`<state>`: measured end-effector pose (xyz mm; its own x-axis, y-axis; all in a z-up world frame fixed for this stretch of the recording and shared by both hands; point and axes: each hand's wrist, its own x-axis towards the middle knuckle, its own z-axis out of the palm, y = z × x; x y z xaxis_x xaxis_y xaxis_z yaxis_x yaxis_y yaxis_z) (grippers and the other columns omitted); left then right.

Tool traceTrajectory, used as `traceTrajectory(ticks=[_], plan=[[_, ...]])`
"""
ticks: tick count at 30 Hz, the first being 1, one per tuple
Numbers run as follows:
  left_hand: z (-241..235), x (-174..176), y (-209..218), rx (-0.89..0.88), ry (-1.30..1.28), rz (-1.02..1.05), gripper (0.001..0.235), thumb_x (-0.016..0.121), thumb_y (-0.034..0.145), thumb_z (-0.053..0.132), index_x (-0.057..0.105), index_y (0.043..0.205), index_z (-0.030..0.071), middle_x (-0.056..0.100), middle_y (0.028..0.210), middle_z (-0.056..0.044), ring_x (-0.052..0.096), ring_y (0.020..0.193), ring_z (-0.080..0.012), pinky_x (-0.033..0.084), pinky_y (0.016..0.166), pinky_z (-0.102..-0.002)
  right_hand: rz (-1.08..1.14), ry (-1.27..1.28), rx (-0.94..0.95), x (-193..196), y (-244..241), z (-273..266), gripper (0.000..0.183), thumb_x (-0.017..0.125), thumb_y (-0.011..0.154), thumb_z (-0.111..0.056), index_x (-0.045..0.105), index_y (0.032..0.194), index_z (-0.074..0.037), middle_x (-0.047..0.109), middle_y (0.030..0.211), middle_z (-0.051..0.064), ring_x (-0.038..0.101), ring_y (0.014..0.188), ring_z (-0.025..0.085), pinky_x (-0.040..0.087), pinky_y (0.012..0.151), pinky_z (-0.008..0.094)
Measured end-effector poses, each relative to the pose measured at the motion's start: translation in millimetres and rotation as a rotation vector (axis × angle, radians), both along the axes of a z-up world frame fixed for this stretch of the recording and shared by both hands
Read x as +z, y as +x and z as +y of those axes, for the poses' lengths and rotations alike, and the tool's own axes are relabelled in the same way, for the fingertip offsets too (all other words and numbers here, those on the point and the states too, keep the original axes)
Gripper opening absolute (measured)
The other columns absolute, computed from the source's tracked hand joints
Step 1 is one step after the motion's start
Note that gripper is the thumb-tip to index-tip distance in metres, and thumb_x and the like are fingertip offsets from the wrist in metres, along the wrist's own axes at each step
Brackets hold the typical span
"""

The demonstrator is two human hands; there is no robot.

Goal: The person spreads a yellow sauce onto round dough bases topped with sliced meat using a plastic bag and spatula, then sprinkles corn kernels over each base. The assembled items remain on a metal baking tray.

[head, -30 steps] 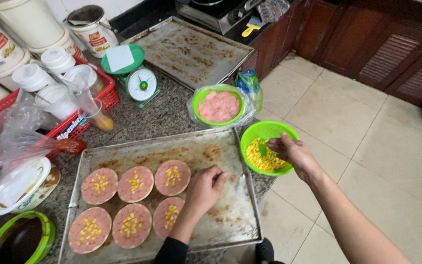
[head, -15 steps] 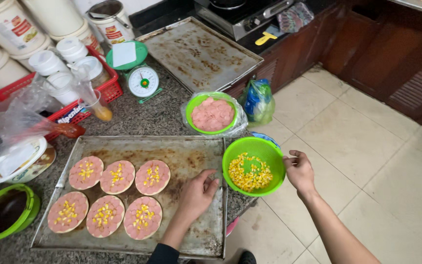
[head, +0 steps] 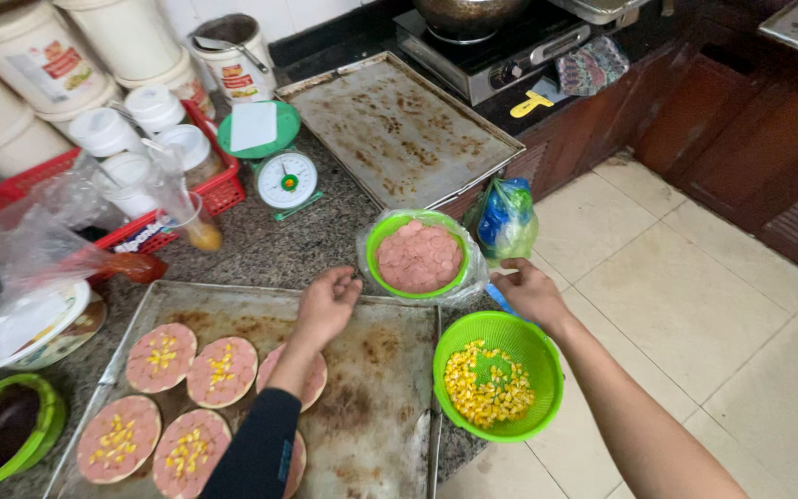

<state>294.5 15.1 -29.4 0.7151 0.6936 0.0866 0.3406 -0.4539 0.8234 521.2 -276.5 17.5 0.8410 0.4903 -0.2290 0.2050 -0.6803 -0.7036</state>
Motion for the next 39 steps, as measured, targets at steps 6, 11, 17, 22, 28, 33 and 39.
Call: traceTrajectory(ticks=[6, 11, 17, 22, 28, 33, 39], plan=[[88.0, -84.5, 69.6, -0.031, -0.262, -0.065, 0.040, 0.073, 0.092, 0.027, 0.067, 0.122, 0.001, 0.075, 0.108, -0.006, 0.071, 0.097, -0.0135, 0.055, 0.086, -0.031, 0.017, -0.185, 0.036, -43.2, 21.5, 38.2, 0.078, 0.066, 0.089, -0.051, 0.045, 0.148, -0.005, 0.074, 0.117, 0.023, 0.070, 0.115, 0.035, 0.053, 0.101, 0.040], [111.1, -113.0, 113.5, -0.004, -0.518, 0.046, 0.038, 0.072, 0.095, 0.027, 0.071, 0.121, -0.001, 0.075, 0.109, -0.011, 0.067, 0.096, -0.0190, 0.053, 0.083, -0.034, 0.052, -0.246, 0.024, -55.8, 18.5, 50.3, 0.073, 0.067, 0.089, -0.048, 0.046, 0.145, -0.007, 0.071, 0.121, 0.025, 0.068, 0.117, 0.038, 0.052, 0.101, 0.043], [108.5, -96.4, 135.5, -0.094, -0.615, 0.153, 0.046, 0.068, 0.094, 0.032, 0.064, 0.132, 0.008, 0.073, 0.114, -0.007, 0.068, 0.098, -0.0198, 0.055, 0.080, -0.038, 0.050, -0.032, -0.110, -31.0, 6.0, 61.3, 0.059, 0.069, 0.087, -0.026, 0.051, 0.140, -0.007, 0.073, 0.110, 0.020, 0.072, 0.100, 0.031, 0.057, 0.089, 0.040], [102.9, -67.0, 123.1, -0.264, 0.017, 0.042, 0.040, 0.058, 0.094, 0.012, 0.066, 0.133, 0.010, 0.073, 0.117, -0.021, 0.072, 0.103, -0.0332, 0.056, 0.088, -0.043, 0.292, 0.385, -0.211, -10.3, -14.5, 77.5, 0.052, 0.059, 0.091, -0.009, 0.048, 0.142, -0.011, 0.065, 0.088, 0.009, 0.066, 0.073, 0.019, 0.055, 0.065, 0.035], [88.2, 3.5, 91.4, -0.161, 0.291, 0.264, 0.037, 0.055, 0.093, 0.008, 0.065, 0.127, 0.018, 0.072, 0.107, -0.022, 0.068, 0.100, -0.0411, 0.052, 0.088, -0.052, 0.174, 0.390, -0.161, -1.6, -29.9, 83.9, 0.051, 0.060, 0.095, -0.009, 0.053, 0.146, -0.015, 0.061, 0.087, 0.006, 0.058, 0.073, 0.012, 0.054, 0.063, 0.030], [75.3, 37.5, 81.5, -0.248, 0.502, -0.008, 0.032, 0.059, 0.086, 0.006, 0.069, 0.116, 0.012, 0.066, 0.125, -0.015, 0.062, 0.118, -0.0356, 0.052, 0.098, -0.047, 0.258, 0.503, -0.162, 10.0, -30.4, 90.5, 0.051, 0.061, 0.095, -0.011, 0.048, 0.144, -0.016, 0.063, 0.091, 0.002, 0.062, 0.073, 0.010, 0.054, 0.061, 0.027], [61.2, 56.4, 87.5, -0.320, 0.718, 0.372, 0.038, 0.077, 0.084, 0.037, 0.076, 0.105, 0.006, 0.059, 0.121, -0.014, 0.052, 0.121, -0.0317, 0.041, 0.098, -0.055, 0.351, 0.592, -0.181, 40.9, -38.2, 91.9, 0.046, 0.059, 0.097, -0.012, 0.053, 0.143, -0.013, 0.058, 0.090, 0.005, 0.059, 0.063, 0.014, 0.052, 0.057, 0.029]])
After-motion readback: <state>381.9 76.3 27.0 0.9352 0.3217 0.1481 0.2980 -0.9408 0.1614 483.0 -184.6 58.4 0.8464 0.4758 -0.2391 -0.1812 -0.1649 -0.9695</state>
